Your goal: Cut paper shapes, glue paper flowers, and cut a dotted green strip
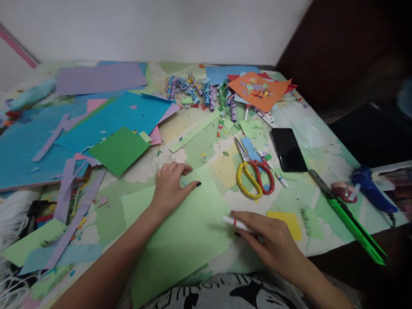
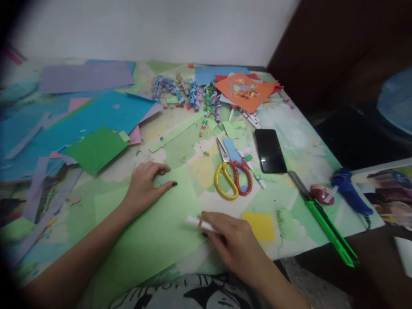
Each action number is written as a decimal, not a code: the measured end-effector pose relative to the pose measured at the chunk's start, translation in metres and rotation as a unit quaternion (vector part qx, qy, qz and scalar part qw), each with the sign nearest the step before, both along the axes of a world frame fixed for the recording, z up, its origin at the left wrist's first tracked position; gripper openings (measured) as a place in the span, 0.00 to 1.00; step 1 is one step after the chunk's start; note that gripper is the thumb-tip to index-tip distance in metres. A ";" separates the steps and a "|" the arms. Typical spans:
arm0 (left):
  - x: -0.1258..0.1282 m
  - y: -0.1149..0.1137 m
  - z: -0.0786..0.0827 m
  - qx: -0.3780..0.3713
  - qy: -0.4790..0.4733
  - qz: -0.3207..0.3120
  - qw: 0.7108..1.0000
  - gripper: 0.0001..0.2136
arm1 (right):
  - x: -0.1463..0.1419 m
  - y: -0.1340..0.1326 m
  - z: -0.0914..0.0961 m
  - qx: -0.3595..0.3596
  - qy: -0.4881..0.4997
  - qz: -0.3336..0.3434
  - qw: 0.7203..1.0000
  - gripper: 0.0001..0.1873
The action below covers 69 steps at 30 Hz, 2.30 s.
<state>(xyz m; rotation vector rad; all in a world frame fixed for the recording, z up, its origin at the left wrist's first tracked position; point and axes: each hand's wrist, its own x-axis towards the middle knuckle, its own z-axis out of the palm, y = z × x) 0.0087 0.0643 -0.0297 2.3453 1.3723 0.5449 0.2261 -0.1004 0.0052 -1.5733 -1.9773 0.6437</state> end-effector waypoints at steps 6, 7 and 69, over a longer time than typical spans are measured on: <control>-0.001 0.001 -0.002 0.009 0.000 -0.010 1.000 0.11 | 0.014 0.022 0.001 0.190 -0.095 -0.091 0.973 0.18; -0.001 0.001 -0.002 0.011 -0.001 -0.011 1.000 0.11 | 0.024 0.030 0.004 0.207 -0.112 -0.105 0.966 0.17; -0.004 0.002 -0.012 0.027 -0.024 -0.010 0.999 0.14 | 0.179 0.080 -0.005 0.082 -0.158 -0.399 0.899 0.10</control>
